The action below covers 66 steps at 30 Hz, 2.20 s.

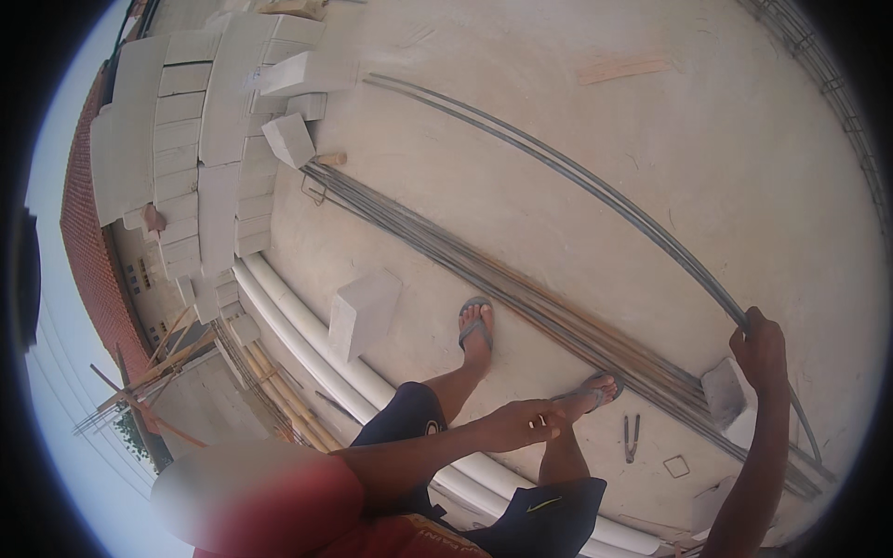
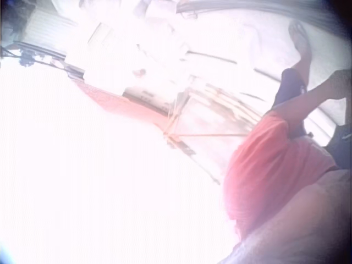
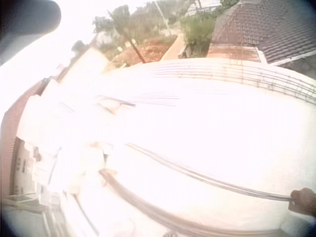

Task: The person assembles rebar cages on a rooftop construction site. They position rebar bars, place white foam spacers, and tie the rebar together using wire and pliers. Another worker is visible nearby.

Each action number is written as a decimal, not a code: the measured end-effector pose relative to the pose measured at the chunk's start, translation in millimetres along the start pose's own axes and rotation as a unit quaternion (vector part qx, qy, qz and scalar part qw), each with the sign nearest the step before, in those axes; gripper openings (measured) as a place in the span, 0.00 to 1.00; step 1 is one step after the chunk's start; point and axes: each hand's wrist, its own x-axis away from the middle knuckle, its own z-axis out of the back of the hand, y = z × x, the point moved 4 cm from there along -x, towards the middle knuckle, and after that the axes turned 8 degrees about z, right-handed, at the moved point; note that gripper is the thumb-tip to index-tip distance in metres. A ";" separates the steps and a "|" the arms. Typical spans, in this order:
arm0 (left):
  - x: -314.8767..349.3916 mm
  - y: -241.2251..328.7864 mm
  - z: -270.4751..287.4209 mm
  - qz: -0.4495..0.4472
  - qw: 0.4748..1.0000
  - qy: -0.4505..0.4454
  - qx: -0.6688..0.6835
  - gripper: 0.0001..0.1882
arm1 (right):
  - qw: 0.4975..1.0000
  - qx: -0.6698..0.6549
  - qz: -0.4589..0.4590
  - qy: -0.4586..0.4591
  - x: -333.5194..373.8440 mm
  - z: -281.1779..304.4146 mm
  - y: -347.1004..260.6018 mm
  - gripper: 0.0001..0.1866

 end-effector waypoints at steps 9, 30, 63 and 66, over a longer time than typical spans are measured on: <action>52.7 114.3 85.0 -0.110 0.705 0.039 0.700 0.24 | 0.976 -0.091 -0.094 -0.173 208.2 71.4 -276.5 0.14; 262.0 314.1 306.6 -0.162 0.695 0.086 0.695 0.13 | 0.971 0.009 -0.112 -0.209 343.1 219.3 -336.7 0.27; 318.8 168.2 775.6 0.028 0.831 0.420 0.365 0.28 | 0.987 -0.044 0.155 -0.024 -628.0 404.7 -844.5 0.27; 323.0 46.5 627.7 0.223 0.823 0.380 0.358 0.27 | 0.984 -0.027 0.172 -0.019 -741.0 355.6 -853.1 0.28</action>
